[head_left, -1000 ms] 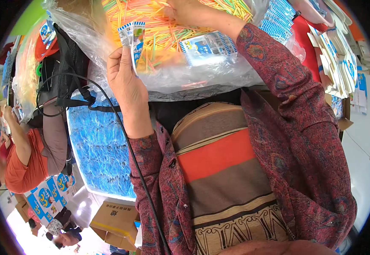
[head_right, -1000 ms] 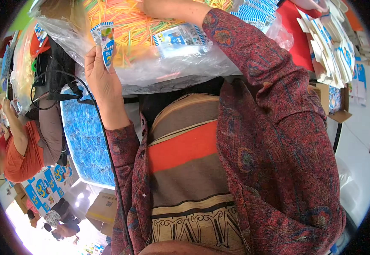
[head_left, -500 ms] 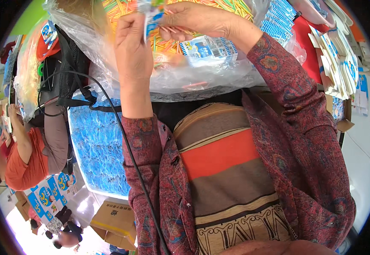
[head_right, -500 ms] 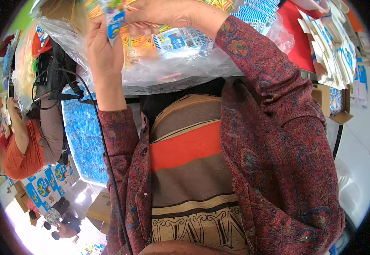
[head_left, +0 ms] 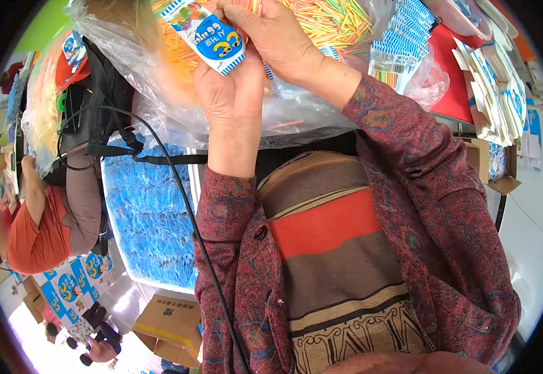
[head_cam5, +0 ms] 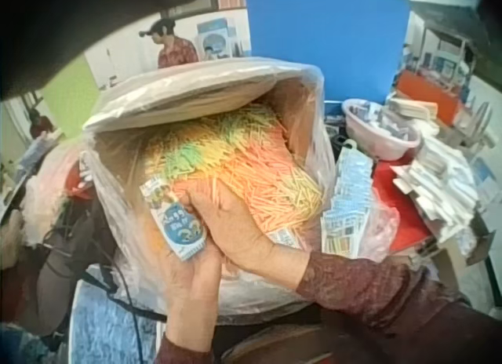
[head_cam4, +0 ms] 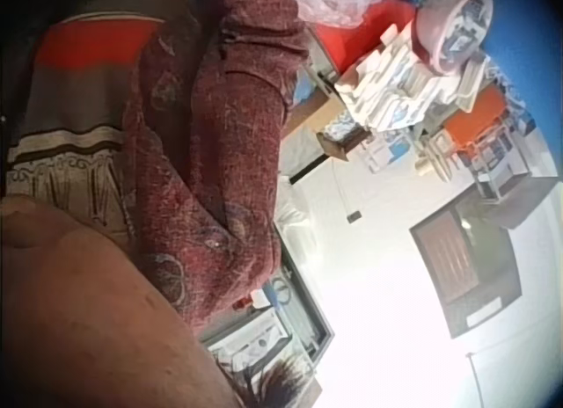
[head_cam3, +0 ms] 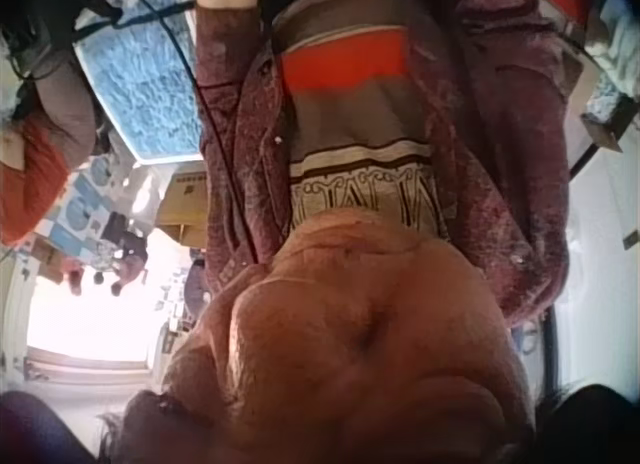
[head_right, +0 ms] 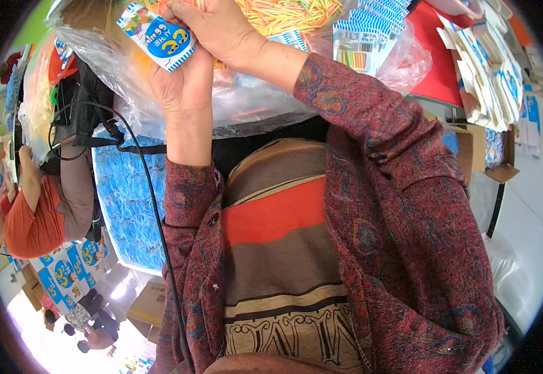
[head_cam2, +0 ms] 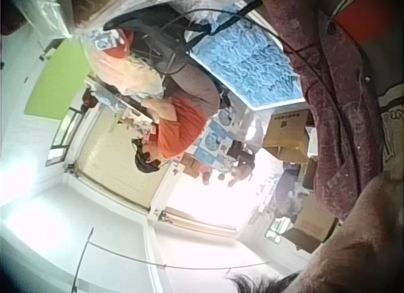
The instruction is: Manually packaging small rubber bands and blue packets into bags and boxes.
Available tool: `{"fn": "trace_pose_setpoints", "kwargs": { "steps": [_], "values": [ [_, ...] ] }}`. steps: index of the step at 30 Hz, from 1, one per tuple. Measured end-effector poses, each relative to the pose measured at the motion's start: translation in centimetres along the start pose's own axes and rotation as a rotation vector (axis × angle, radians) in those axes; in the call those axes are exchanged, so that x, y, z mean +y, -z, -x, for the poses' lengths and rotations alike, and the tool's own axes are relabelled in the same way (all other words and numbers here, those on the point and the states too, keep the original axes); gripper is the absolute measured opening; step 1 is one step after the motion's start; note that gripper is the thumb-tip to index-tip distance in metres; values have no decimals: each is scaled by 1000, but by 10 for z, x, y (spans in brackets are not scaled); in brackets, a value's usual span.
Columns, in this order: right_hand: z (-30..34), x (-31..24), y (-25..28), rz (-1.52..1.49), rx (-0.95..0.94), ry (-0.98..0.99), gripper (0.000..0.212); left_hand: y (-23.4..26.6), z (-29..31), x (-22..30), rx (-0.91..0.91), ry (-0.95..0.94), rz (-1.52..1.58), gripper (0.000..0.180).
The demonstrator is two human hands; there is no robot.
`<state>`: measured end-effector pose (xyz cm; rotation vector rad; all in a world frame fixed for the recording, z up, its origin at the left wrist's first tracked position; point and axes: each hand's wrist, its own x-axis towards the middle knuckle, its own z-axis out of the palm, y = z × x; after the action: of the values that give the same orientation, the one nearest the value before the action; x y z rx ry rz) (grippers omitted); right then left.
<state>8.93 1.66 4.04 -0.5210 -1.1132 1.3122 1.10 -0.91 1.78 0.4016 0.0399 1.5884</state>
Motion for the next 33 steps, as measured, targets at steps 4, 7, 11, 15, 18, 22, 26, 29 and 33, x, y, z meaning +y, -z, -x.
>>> {"fn": "trace_pose_setpoints", "kwargs": {
  "steps": [4, 7, 11, 15, 18, 22, 26, 29, 33],
  "values": [
    [5, 14, 8, 151, -32, 8, 21, -1, 1, 0, 67, -25, -15, 35],
    [-4, -3, 15, 166, -122, -112, 21, 10, -2, 17, -187, 155, 218, 36],
    [-28, -30, 31, 232, 23, -394, 27, -3, 2, 43, 228, -104, -221, 36],
    [-50, -3, 71, 1059, -166, -52, 30, -3, 5, 55, 200, -127, -288, 37],
    [-41, -6, 71, 1338, -378, -49, 26, 3, 10, 57, 202, -111, -275, 37],
    [-15, -17, 60, 1586, -636, 89, 21, 7, 14, 59, 187, -109, -264, 38],
    [-8, -27, 45, 1804, -790, 130, 21, 9, 15, 60, 167, -103, -260, 37],
    [-22, -10, 59, 1815, -877, 86, 21, 11, 14, 58, 162, -93, -261, 38],
    [-24, -4, 63, 1662, -881, 104, 20, 16, 17, 58, 173, -89, -268, 38]
  ]
}}
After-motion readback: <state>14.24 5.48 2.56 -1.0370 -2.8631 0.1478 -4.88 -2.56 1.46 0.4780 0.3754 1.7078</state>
